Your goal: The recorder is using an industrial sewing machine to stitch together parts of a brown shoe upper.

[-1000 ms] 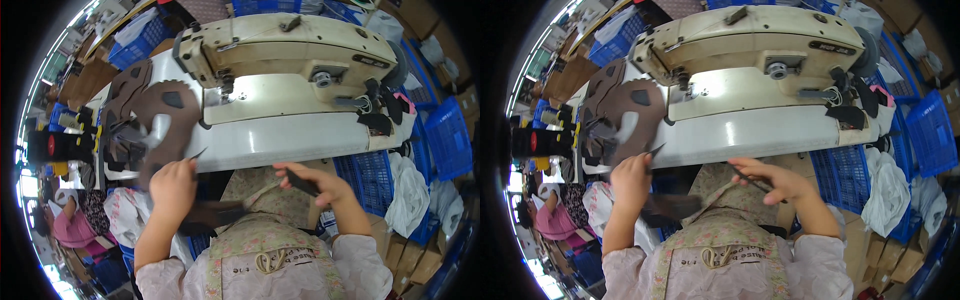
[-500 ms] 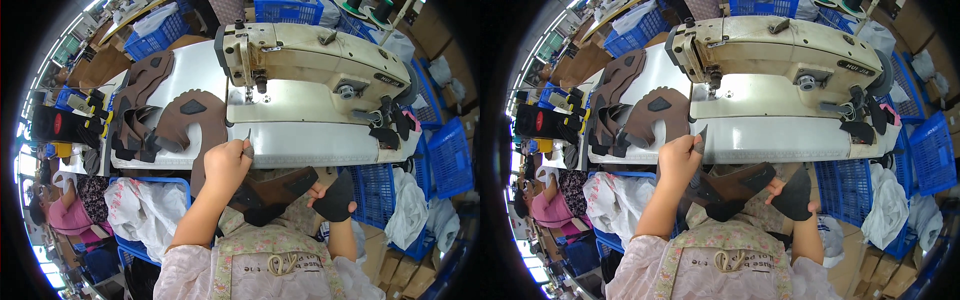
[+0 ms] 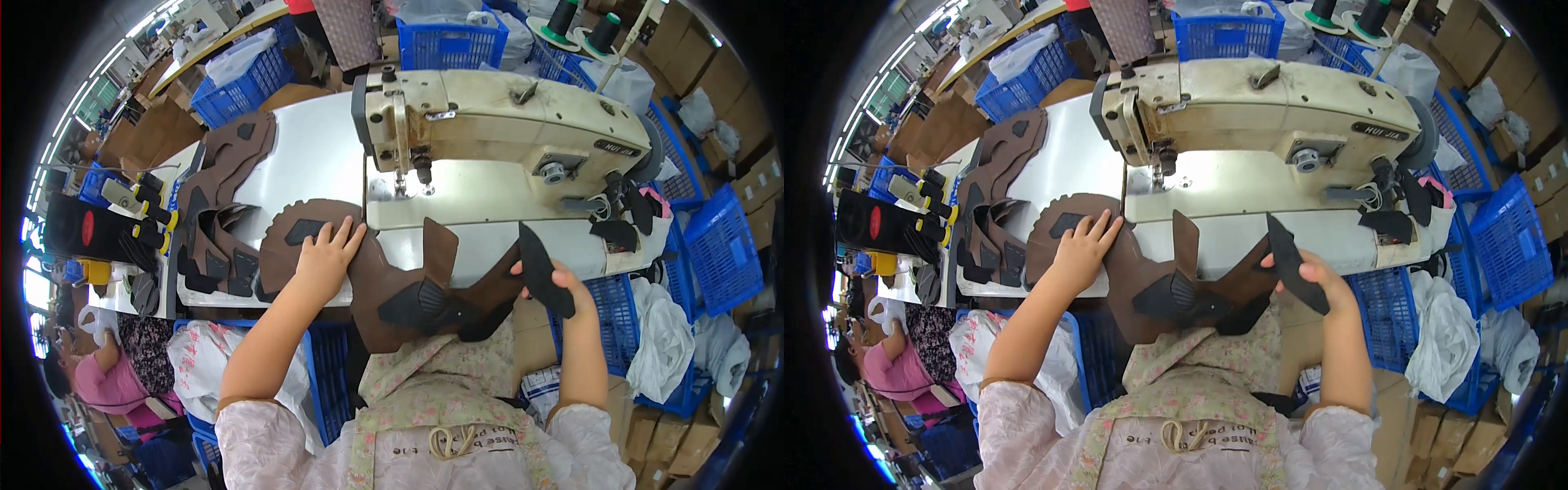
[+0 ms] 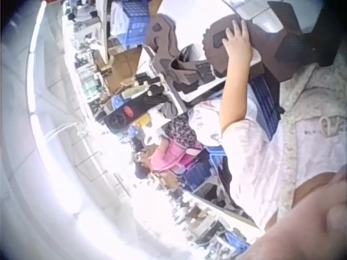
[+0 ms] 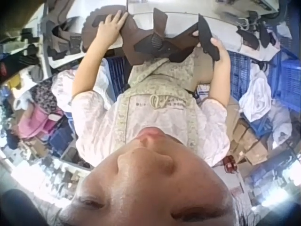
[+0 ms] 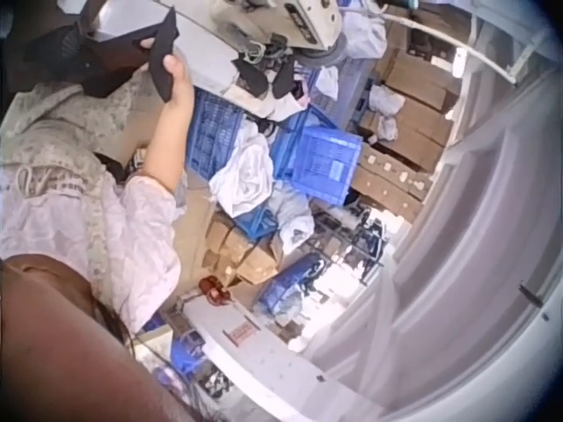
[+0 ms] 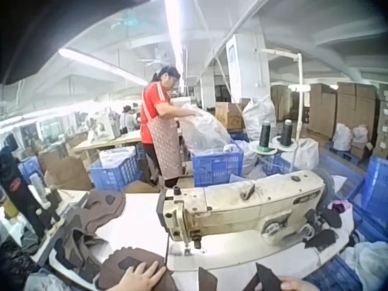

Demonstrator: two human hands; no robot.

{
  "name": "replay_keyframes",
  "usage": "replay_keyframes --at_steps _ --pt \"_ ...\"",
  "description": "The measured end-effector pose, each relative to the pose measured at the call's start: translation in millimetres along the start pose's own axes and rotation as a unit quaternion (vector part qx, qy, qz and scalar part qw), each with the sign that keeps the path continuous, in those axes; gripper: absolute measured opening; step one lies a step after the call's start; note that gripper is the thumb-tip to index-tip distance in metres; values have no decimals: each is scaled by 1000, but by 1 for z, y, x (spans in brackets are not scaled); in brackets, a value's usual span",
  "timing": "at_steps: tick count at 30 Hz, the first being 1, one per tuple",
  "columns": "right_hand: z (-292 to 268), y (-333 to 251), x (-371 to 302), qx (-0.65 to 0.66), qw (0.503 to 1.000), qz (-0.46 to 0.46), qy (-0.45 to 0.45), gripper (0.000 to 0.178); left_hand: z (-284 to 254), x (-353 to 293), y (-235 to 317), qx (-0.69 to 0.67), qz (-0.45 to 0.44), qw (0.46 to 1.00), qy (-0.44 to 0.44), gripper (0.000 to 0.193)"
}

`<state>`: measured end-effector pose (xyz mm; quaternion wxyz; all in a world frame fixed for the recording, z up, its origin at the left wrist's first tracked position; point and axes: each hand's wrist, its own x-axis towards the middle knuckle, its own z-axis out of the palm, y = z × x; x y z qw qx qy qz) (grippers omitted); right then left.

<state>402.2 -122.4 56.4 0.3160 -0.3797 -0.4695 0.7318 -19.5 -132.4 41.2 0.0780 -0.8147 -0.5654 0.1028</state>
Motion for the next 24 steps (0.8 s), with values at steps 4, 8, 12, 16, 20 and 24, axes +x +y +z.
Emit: replay_keyframes --at_steps 4,8,12,16,20,24 --pt "-3 -10 10 -65 998 -1 18 80 -44 11 15 57 -55 988 -130 97" --pt "-25 -7 15 -65 997 -9 49 80 -53 23 28 71 -101 975 -186 101" --pt "-40 -10 8 -76 995 1 70 78 -56 40 52 68 -40 970 -229 100" --pt "-49 -13 1 -79 993 13 84 73 -56 57 56 138 96 972 -165 83" --pt "-41 -20 -5 -93 989 17 115 69 -38 63 48 111 118 978 -132 76" --pt "-29 -15 -11 -337 897 -78 273 68 -28 58 42 60 151 986 -34 73"
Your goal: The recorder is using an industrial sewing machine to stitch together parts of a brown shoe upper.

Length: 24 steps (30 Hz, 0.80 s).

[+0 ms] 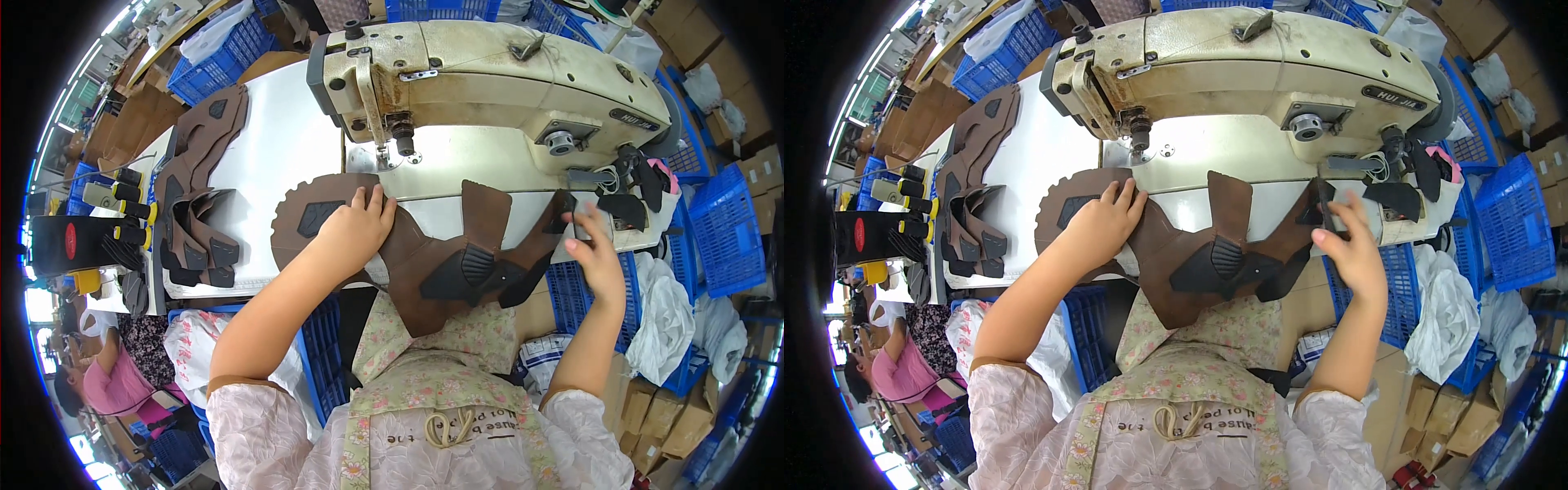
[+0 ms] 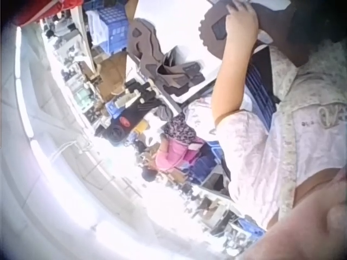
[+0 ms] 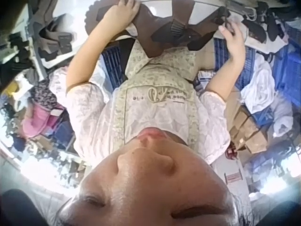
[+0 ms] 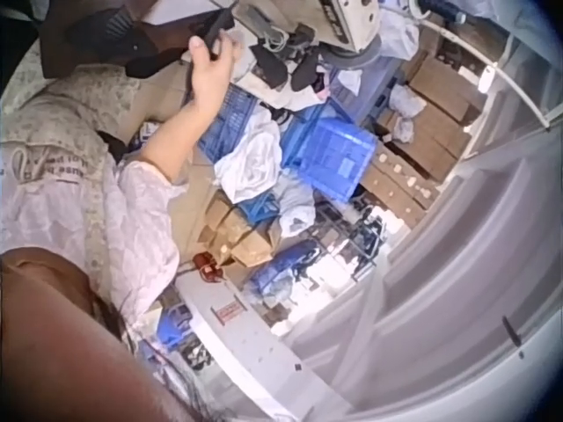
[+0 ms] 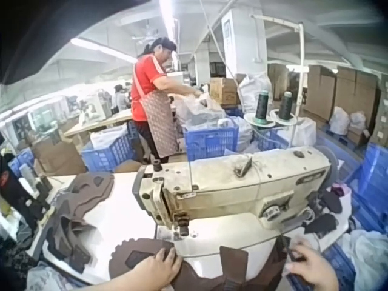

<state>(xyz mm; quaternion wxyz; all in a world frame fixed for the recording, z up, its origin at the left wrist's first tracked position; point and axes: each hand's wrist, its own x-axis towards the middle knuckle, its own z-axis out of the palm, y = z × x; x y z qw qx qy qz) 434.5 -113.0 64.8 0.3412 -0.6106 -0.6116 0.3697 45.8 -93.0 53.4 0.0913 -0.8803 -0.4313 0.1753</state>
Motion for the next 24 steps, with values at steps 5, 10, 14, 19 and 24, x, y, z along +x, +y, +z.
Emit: replay_keyframes --at_steps 5,10,14,19,24 --pt "60 -98 -32 -98 974 -202 -25 77 14 6 6 -19 -17 994 103 61" --pt "144 -76 24 -211 945 -249 -5 69 11 14 17 -69 -86 987 113 57" --pt "173 -71 55 -327 921 -208 -42 55 14 15 20 -145 -149 970 126 50" --pt "193 -55 71 -320 902 -291 -16 42 29 15 23 -157 -159 959 177 54" --pt "191 -54 68 -323 905 -272 -52 36 27 13 22 -169 -158 961 154 65"
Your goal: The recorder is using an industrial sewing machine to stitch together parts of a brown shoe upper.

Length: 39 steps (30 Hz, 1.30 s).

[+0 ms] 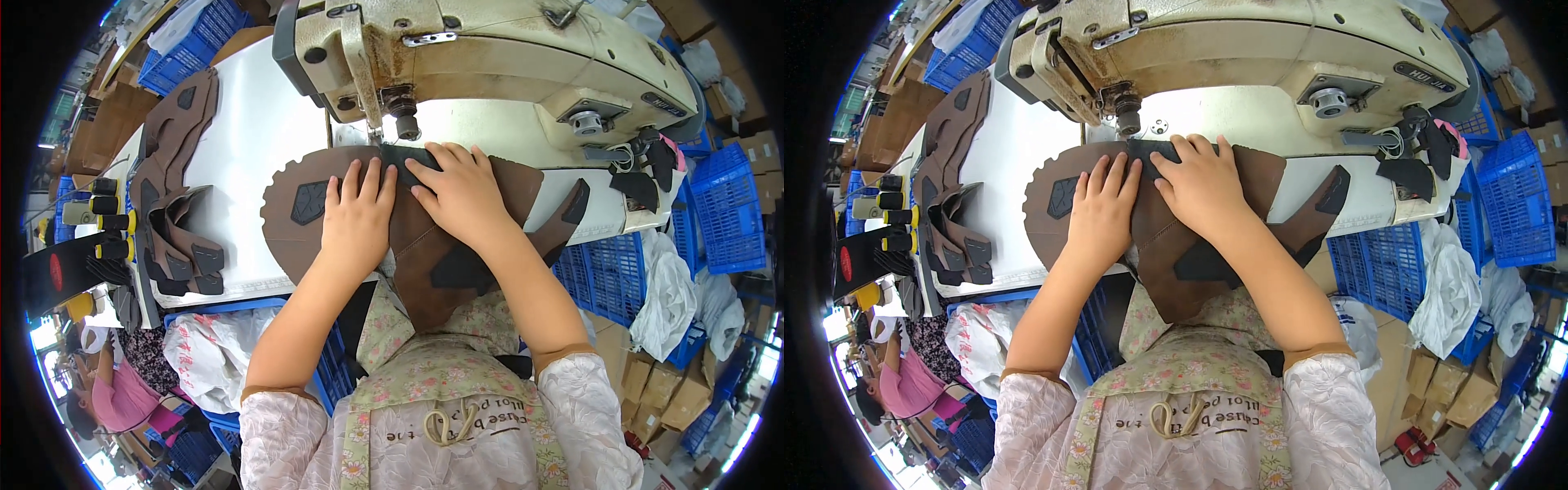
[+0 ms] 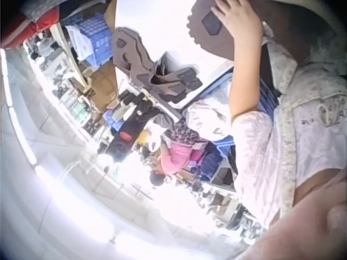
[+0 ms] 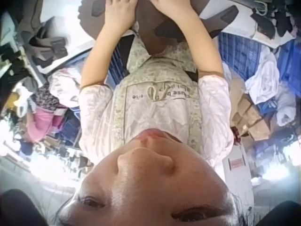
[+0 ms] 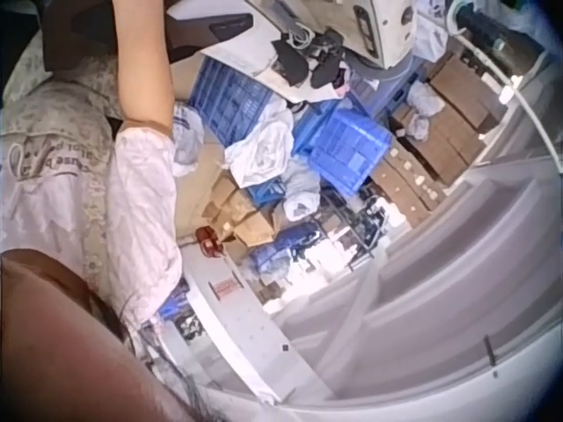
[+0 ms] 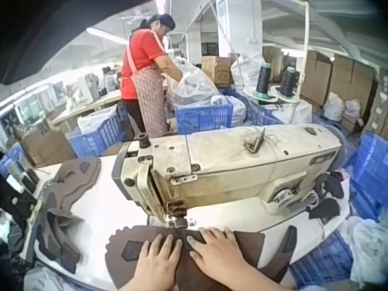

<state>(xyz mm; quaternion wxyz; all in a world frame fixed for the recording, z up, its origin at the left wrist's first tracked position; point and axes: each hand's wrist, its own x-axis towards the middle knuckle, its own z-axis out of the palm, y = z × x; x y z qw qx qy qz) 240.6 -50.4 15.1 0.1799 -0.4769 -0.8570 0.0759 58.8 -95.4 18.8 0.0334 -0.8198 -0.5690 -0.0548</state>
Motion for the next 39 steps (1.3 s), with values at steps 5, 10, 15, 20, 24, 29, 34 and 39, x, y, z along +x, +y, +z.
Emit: replay_keyframes --at_steps 5,10,15,20,24,29,34,39 --pt "-4 0 -1 -2 1000 -2 -5 35 0 -1 0 3 -3 1000 1 64" --pt "-4 -1 -1 -6 1000 -8 -5 34 -2 -1 1 4 -8 1000 -8 62" --pt "-3 1 2 -3 1000 -15 -1 34 2 3 1 10 -9 1000 -4 61" --pt "2 7 12 -1 1000 -19 10 33 4 13 -4 6 -12 1000 1 58" --pt "7 10 18 -4 1000 -21 13 34 3 20 -9 7 -11 1000 -5 57" --pt "9 11 23 3 1000 -21 14 33 4 24 -12 14 -17 1000 0 55" --pt "11 12 25 14 999 -26 17 33 6 24 -13 15 -19 1000 1 54" --pt "10 13 28 20 999 -29 18 33 6 26 -14 23 -20 1000 -2 53"
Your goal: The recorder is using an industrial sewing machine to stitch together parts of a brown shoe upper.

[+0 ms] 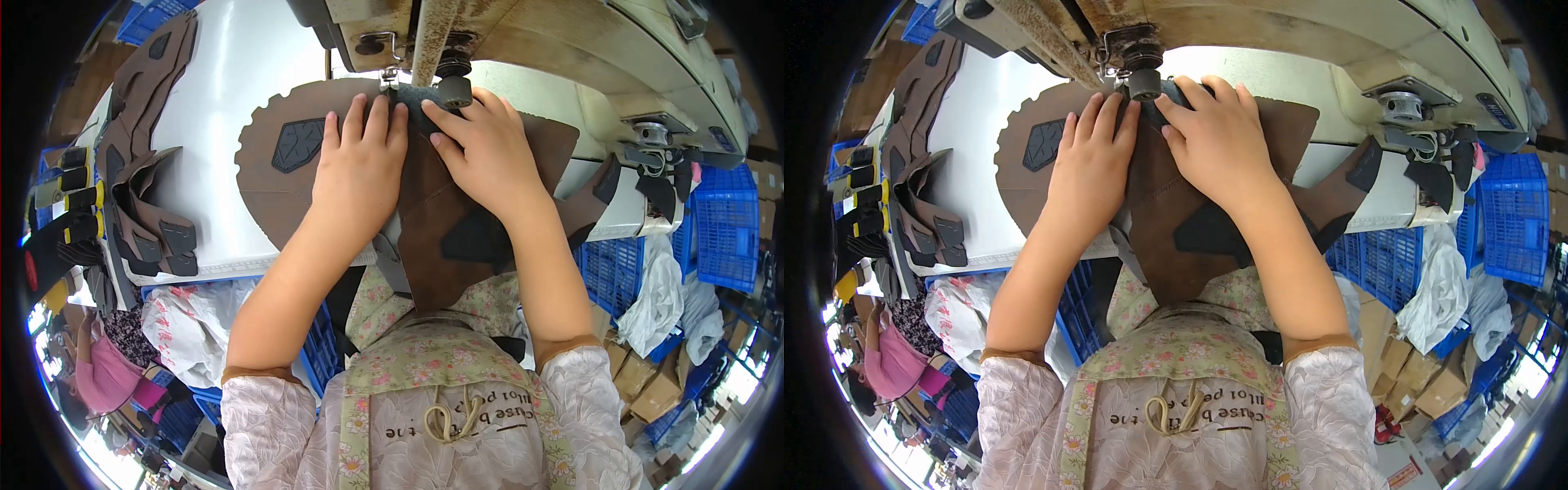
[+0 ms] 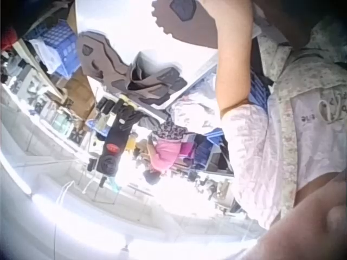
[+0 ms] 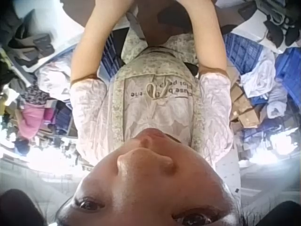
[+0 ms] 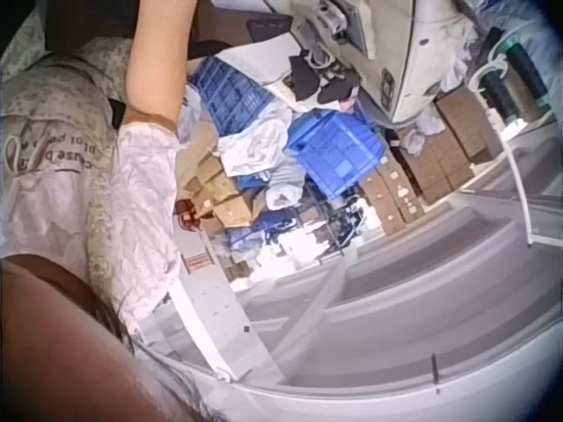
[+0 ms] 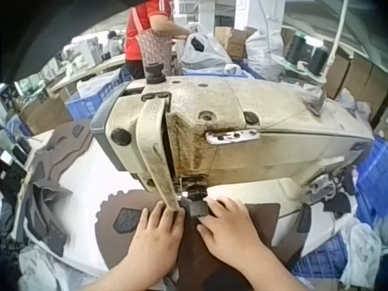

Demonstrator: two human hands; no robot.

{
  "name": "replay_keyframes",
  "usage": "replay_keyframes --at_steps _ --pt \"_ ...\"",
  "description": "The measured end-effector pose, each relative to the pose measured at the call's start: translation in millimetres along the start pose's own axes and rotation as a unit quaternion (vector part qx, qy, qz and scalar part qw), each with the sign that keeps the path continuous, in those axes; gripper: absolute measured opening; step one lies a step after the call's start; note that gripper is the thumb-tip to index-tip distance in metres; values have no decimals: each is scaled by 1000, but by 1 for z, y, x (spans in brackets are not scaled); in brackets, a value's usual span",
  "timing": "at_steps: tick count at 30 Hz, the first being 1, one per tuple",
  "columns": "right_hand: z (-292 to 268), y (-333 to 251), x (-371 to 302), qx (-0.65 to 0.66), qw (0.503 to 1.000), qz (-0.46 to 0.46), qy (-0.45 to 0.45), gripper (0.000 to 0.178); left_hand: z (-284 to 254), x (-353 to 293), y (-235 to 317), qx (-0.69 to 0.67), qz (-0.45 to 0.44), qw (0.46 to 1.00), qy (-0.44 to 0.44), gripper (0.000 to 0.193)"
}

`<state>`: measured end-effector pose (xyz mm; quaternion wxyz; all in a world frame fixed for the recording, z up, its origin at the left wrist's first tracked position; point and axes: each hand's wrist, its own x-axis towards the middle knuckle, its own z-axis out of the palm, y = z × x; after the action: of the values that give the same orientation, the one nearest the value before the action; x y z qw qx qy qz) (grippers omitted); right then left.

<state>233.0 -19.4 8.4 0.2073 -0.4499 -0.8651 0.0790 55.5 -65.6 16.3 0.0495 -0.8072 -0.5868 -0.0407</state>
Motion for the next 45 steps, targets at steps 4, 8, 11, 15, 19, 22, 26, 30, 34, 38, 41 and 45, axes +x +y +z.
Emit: replay_keyframes --at_steps 4,8,11,15,19,22,26,30,34,38,41,45 --pt "0 2 -1 3 1000 1 1 32 1 0 2 -4 0 1000 7 52" --pt "0 2 -2 15 1000 1 4 32 -1 1 3 -17 -1 1000 9 50" --pt "2 0 -6 20 1000 3 18 32 -1 0 3 -21 -4 1000 0 50" --pt "3 -3 -8 18 999 1 32 33 -1 1 4 -29 0 1000 1 50" --pt "3 -5 -8 10 1000 -2 27 34 1 0 3 -5 15 1000 25 49" --pt "3 -4 -7 6 1000 -3 30 33 0 1 2 7 17 1000 11 50" --pt "2 -3 -8 3 999 -6 35 33 2 2 2 11 21 1000 11 50" --pt "2 -3 -9 4 999 -11 44 33 1 2 2 11 21 1000 1 50" --pt "3 -3 -9 7 999 -10 49 33 0 2 3 16 20 1000 -6 51" --pt "4 -4 -9 5 999 -7 48 33 1 1 3 21 20 1000 -5 51" --pt "5 -3 -9 3 999 -10 50 32 2 1 2 23 19 1000 -4 51" --pt "5 -3 -9 5 999 -9 53 32 0 1 3 7 14 1000 -2 50"
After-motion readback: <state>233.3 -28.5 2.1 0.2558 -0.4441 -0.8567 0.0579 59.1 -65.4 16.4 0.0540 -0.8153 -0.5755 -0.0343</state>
